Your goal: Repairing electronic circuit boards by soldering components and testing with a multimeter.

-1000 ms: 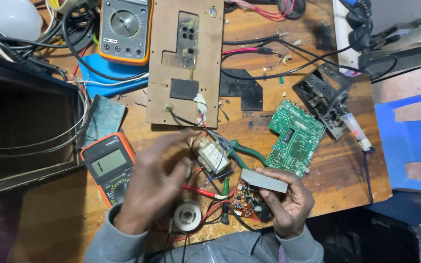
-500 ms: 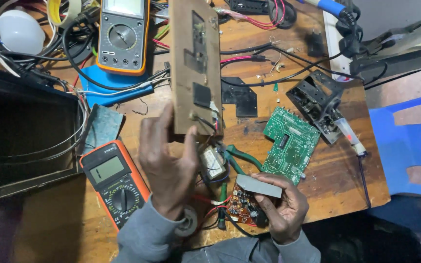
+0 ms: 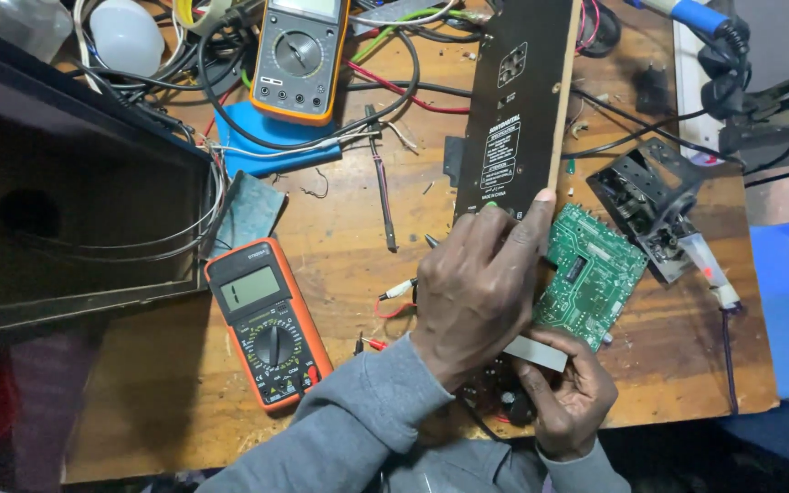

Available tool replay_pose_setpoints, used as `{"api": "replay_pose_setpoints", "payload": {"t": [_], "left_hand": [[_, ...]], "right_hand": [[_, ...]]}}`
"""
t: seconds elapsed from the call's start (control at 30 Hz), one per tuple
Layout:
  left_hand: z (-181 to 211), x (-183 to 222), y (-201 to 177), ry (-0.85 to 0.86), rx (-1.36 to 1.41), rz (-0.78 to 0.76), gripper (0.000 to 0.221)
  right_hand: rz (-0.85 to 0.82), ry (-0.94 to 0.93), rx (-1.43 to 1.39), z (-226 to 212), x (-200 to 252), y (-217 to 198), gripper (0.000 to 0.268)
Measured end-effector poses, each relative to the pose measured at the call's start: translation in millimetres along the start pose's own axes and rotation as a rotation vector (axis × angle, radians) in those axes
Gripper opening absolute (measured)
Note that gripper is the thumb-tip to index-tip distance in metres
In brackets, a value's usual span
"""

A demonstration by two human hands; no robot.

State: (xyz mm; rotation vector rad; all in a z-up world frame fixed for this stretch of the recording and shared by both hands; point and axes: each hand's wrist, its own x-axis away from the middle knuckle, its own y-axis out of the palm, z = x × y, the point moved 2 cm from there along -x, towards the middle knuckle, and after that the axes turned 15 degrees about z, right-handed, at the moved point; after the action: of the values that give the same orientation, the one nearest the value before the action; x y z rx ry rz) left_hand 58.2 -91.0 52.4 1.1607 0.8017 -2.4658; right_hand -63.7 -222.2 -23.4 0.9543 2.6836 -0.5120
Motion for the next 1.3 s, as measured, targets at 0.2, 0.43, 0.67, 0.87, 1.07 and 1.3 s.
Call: {"api": "replay_pose_setpoints", "payload": {"t": [0.2, 0.43, 0.67, 0.87, 1.07, 1.3], "left_hand": [[-9.2, 2.7, -9.5, -0.073, -0.028, -0.084, 0.050], [-30.2, 12.2, -14.3, -0.188, 0.038, -0.056, 0.059], [-75.1, 6.6, -46.6, -0.387, 0.027, 0.143, 0.043], [-122.3, 21.8, -53.3, -0.547, -0.011, 0.016, 0.043], [-187.7, -28.5, -32.3, -0.291, -0.328, 0.066, 0.040], [-271.3, -43.9, 23.2, -0.431, -0.585, 0.079, 0.108]], "right_hand": [[-0.033, -0.024, -0.018, -3.9, -2.4, 1.3, 0.029], [-0.037, -0.003, -0.072, -9.7, -4.4, 4.4, 0.029], [-0.066, -0.017, -0.044, -10.4, -4.5, 3.3, 0.028], [-0.060, -0.015, -0.027, -10.8, -3.4, 3.5, 0.028], [-0.054, -0.013, -0.041, -8.3, -3.1, 2.8, 0.028], [-0.045, -0.007, -0.008, -8.2, -1.5, 2.9, 0.028]]}}
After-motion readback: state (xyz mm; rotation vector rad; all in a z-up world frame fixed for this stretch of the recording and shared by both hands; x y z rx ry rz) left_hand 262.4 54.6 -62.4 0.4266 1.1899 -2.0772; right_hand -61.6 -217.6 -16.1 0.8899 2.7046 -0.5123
